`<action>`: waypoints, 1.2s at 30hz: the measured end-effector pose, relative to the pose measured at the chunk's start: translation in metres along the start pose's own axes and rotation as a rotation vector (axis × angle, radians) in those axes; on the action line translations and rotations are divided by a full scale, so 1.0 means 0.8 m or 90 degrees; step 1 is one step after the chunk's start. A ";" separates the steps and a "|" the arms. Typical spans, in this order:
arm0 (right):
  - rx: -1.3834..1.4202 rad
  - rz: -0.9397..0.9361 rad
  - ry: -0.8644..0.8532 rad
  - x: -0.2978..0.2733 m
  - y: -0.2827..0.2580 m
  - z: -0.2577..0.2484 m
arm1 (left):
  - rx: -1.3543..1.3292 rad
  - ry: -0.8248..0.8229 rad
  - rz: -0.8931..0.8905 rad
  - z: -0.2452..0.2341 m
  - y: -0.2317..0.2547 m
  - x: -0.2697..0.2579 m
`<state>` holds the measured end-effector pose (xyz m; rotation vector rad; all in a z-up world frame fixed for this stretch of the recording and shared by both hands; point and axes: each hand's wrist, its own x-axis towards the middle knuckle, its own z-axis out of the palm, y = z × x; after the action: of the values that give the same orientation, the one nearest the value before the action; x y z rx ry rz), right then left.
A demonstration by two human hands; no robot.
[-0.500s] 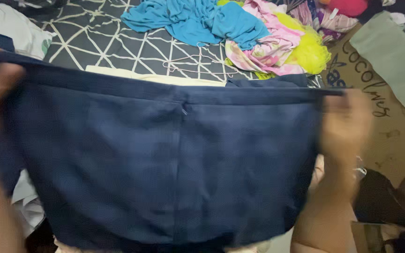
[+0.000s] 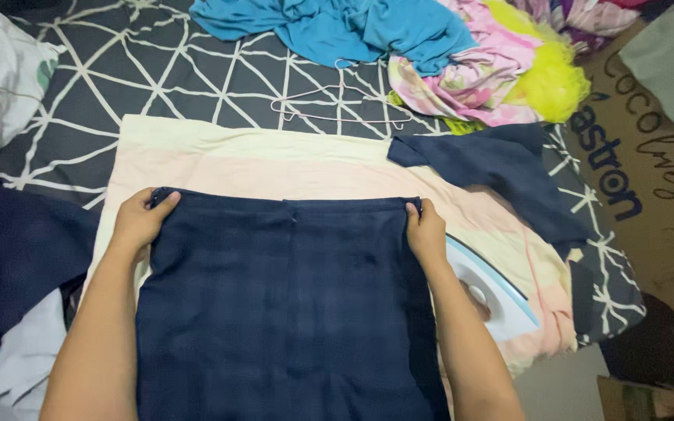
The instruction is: The person irons a dark blue skirt laid flat on a bed. They use a white electric iron to smooth the fabric, moving it back and forth across the surface. The person occasionally adjusts the skirt's position with their hands to ensure even coverage.
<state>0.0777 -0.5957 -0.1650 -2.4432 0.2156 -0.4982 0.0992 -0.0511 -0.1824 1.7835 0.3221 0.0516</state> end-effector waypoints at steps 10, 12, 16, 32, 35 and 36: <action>-0.124 -0.090 0.013 0.142 0.018 0.069 | 0.176 0.095 0.129 0.042 0.012 0.142; -0.111 -0.081 0.030 0.178 0.021 0.084 | 0.180 0.102 0.150 0.051 0.026 0.173; -0.074 -0.123 0.066 0.233 0.023 0.110 | 0.225 0.154 0.134 0.072 0.050 0.211; -0.167 -0.215 -0.287 -0.123 -0.120 0.009 | 0.639 -0.082 0.324 0.156 0.011 -0.135; -0.197 -0.207 -0.352 -0.189 -0.111 -0.004 | 0.724 -0.105 0.275 0.144 -0.017 -0.191; -0.203 -0.209 -0.370 -0.205 -0.106 -0.004 | 0.719 -0.109 0.275 0.137 -0.023 -0.204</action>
<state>-0.0707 -0.4863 -0.1600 -2.8289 -0.3810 0.1434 -0.0381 -0.1908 -0.2040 2.9301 -0.2368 0.0213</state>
